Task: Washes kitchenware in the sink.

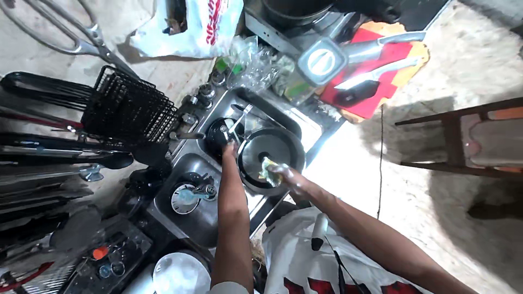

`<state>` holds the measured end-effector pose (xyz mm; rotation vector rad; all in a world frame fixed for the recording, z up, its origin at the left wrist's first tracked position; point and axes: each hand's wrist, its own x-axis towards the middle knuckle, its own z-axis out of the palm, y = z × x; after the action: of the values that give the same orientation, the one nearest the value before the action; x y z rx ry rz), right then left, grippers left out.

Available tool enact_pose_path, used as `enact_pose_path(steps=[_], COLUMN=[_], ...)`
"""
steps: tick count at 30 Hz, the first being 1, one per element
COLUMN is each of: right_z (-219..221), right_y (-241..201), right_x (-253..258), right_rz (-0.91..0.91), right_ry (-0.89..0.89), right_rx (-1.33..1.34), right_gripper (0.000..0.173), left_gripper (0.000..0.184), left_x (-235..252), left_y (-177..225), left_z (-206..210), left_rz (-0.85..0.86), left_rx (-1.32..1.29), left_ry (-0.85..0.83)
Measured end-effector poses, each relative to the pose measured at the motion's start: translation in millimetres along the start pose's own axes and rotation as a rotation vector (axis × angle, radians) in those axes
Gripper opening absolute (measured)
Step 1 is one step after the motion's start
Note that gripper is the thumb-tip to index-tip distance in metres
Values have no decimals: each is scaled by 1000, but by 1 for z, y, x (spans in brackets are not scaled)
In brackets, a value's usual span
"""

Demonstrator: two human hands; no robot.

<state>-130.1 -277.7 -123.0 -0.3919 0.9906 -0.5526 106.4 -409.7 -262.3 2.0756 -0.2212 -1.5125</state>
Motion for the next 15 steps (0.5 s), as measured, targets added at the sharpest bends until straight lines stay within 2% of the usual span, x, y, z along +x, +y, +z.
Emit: enact_pose_path(steps=[2, 4, 6, 9, 11, 13, 15], right_z=[-6, -12, -15, -18, -19, -19, -14], right_y=[0, 3, 5, 7, 7, 6, 4], right_x=[3, 6, 7, 7, 7, 8, 10], right_rz=[6, 14, 22, 23, 18, 26, 40], right_ry=[-7, -8, -5, -15, -18, -16, -8], right_rx=[15, 13, 9, -9, -21, -12, 11], right_gripper=[43, 44, 44, 48, 47, 45, 45], left_gripper=[50, 63, 67, 55, 46, 42, 44], left_x=[-6, -16, -20, -10, 2, 1, -12], left_y=[6, 16, 23, 23, 17, 16, 21], left_z=[1, 3, 5, 8, 2, -12, -28], left_rz=[-36, -66, -67, -1, 111, 228, 270], left_rx=[39, 77, 89, 117, 182, 407, 612], left_ry=[10, 33, 14, 5, 42, 181, 254])
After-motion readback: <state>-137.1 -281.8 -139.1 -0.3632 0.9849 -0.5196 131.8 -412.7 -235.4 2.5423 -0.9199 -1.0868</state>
